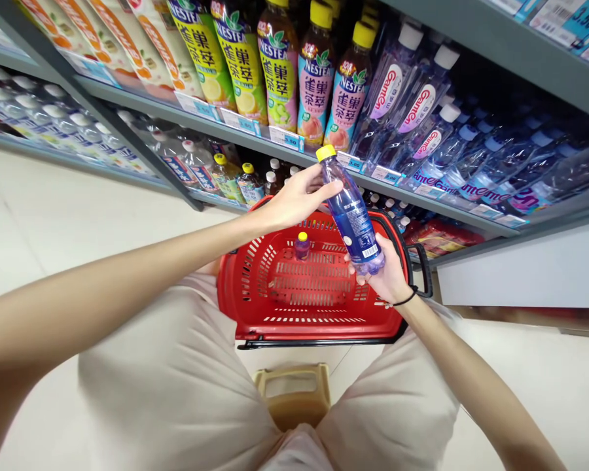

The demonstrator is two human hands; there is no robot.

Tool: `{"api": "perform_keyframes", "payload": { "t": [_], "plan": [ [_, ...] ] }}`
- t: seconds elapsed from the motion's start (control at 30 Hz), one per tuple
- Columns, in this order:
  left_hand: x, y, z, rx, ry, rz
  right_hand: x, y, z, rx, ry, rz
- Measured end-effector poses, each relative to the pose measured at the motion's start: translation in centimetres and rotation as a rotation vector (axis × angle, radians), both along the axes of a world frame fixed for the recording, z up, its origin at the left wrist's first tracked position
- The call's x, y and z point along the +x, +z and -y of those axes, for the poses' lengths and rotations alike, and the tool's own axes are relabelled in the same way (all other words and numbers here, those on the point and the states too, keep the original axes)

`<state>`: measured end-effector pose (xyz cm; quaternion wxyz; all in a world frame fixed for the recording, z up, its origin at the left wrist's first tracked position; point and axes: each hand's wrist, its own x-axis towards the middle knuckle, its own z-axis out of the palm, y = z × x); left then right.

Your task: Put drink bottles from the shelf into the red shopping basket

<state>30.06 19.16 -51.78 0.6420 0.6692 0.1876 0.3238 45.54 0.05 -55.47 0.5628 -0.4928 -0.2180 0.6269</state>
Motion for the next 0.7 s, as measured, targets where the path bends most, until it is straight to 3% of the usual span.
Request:
{"api": "perform_keyframes", "payload": {
  "t": [0.2,0.47,0.7],
  "plan": [
    [-0.1,0.2,0.0,-0.039,-0.036,0.0,-0.1,0.2,-0.1,-0.014,-0.001,-0.049],
    [-0.1,2.2,1.8,-0.165,-0.03,0.03,0.2,0.2,-0.1,-0.034,0.035,-0.086],
    [-0.1,2.2,1.7,-0.046,0.019,0.045,-0.8,0.1,-0.3,-0.069,0.068,-0.093]
  ]
}}
